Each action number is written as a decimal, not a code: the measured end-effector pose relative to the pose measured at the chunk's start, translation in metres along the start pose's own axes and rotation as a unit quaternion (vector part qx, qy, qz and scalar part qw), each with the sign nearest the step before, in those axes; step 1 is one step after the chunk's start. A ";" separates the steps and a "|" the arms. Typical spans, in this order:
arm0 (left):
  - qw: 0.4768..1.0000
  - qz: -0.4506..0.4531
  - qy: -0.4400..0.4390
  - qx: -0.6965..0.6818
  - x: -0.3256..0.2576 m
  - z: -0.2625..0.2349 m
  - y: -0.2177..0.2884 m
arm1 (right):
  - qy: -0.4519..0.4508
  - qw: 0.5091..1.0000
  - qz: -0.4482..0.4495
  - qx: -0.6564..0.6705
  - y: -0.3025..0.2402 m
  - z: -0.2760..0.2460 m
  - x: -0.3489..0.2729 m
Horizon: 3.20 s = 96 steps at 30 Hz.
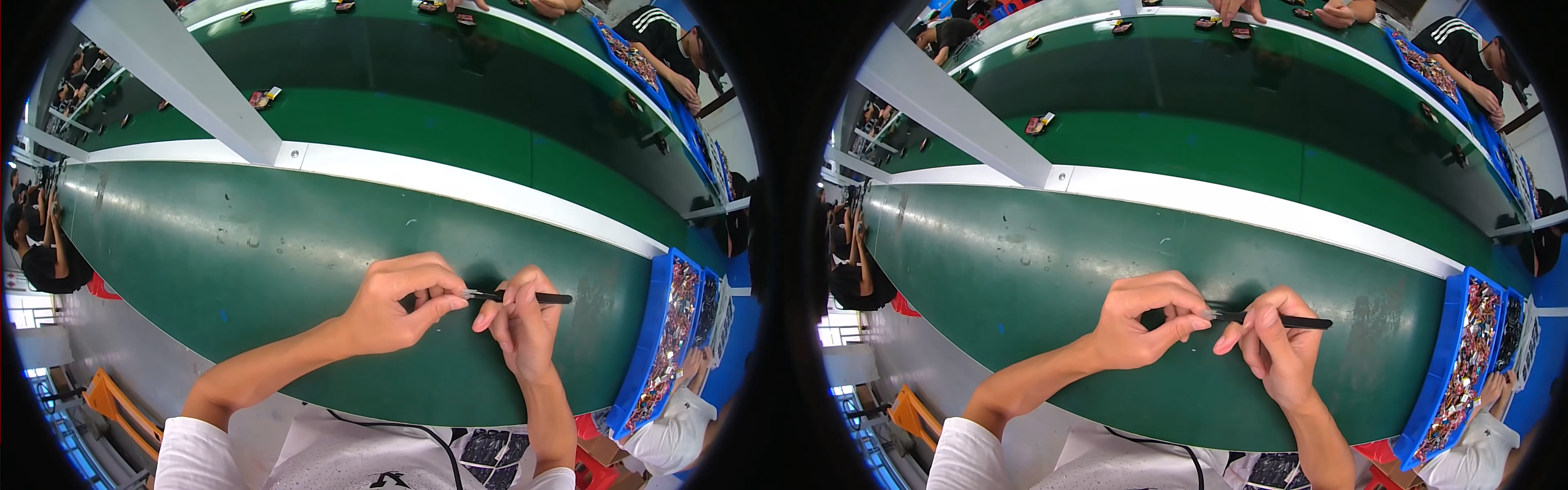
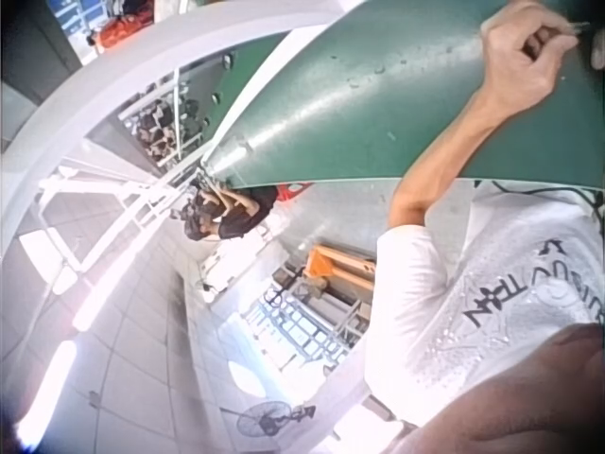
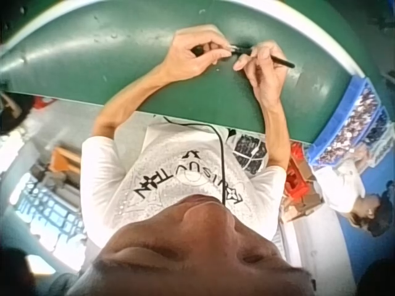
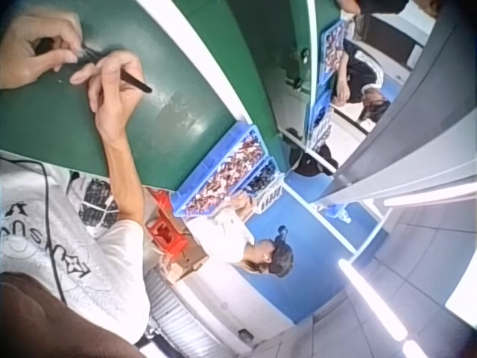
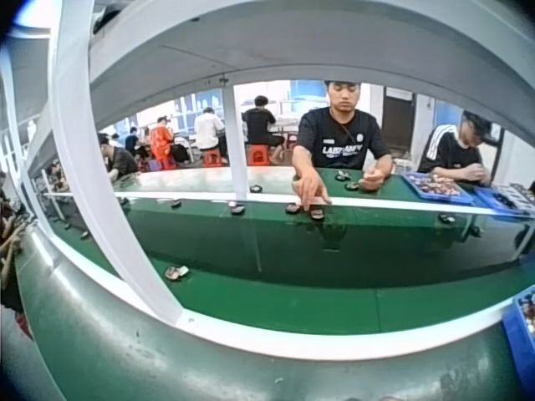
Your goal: Assembling small electronic components or toy parts using tweezers at a factory assembly line.
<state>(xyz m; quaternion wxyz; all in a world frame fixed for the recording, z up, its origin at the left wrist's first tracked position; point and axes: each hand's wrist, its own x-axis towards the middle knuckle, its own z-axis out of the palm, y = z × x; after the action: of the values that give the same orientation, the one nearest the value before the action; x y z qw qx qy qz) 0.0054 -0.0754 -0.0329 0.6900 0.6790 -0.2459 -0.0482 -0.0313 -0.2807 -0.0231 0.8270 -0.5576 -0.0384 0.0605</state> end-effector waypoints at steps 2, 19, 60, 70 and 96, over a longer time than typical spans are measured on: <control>1.000 0.003 0.011 -0.002 0.000 0.000 0.000 | -0.002 1.000 -0.012 -0.012 0.000 0.001 0.001; 0.996 -0.081 -0.005 -0.032 0.005 -0.001 0.001 | 0.043 0.999 -0.005 -0.024 0.000 -0.006 0.000; 1.000 -0.012 -0.001 0.025 0.008 0.009 -0.011 | 0.058 0.995 0.015 -0.080 -0.004 -0.008 -0.004; 0.999 0.004 0.003 0.038 0.010 0.009 -0.010 | 0.078 0.991 -0.024 -0.106 0.000 -0.005 -0.004; 0.988 0.083 0.077 0.108 0.004 0.000 -0.004 | 0.088 0.973 -0.098 -0.192 0.007 0.009 -0.001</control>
<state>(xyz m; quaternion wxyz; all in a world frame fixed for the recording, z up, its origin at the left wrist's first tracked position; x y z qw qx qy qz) 0.0104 -0.0777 -0.0357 0.6309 0.7286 -0.2517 0.0886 -0.0342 -0.2701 -0.0264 0.7067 -0.7025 -0.0304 -0.0787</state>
